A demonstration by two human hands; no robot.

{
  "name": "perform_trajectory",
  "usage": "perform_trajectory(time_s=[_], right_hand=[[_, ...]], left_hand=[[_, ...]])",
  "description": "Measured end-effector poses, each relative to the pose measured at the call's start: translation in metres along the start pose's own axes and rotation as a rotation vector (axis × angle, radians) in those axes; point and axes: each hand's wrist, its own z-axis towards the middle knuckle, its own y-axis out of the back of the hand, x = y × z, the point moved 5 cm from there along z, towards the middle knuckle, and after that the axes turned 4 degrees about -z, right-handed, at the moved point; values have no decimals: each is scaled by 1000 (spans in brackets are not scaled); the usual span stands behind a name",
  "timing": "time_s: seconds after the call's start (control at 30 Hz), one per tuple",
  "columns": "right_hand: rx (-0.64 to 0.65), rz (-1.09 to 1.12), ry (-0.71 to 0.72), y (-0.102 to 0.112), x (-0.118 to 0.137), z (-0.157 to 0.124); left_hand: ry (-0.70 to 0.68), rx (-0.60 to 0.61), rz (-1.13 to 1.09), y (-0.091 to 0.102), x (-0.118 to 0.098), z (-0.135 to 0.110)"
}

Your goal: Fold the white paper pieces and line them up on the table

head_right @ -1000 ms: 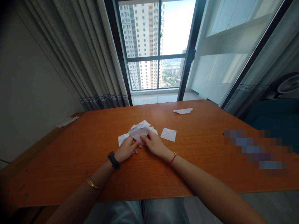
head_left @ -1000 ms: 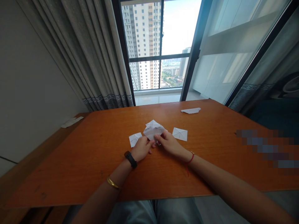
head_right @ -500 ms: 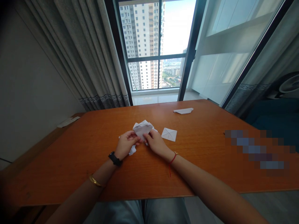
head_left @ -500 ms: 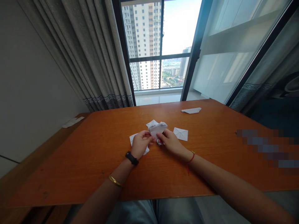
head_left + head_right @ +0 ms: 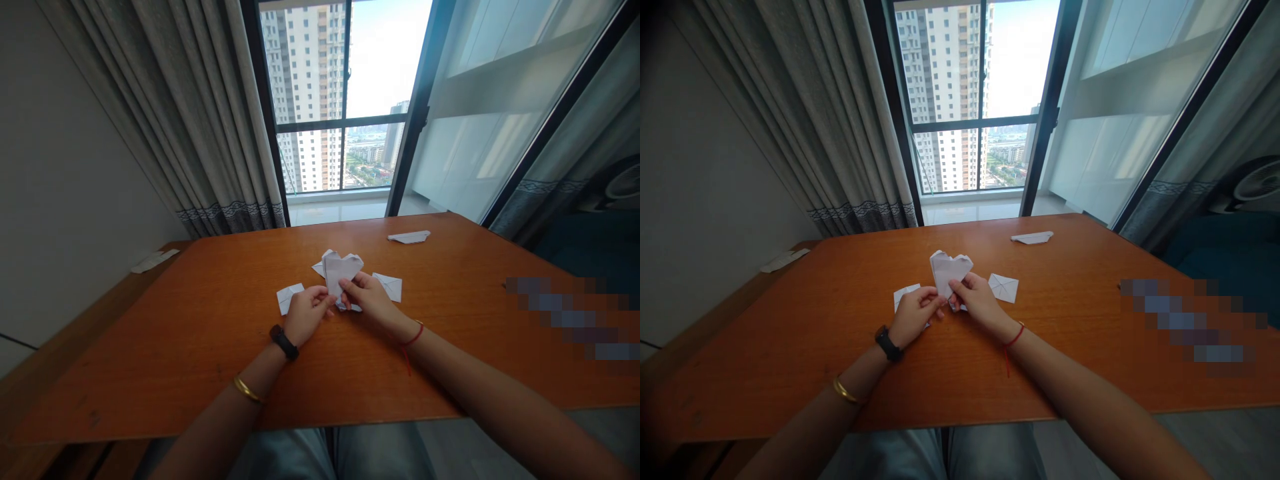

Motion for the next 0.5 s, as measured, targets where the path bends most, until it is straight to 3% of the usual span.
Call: perform_trajectory(time_s=[0.2, 0.37, 0.5], right_hand=[[-23, 164, -66, -5, 0, -4], [-123, 24, -94, 14, 10, -4], [-15, -90, -153, 27, 17, -3]], left_hand=[[30, 17, -17, -4, 1, -1], [71, 99, 25, -5, -5, -4], [133, 199, 78, -4, -6, -6]])
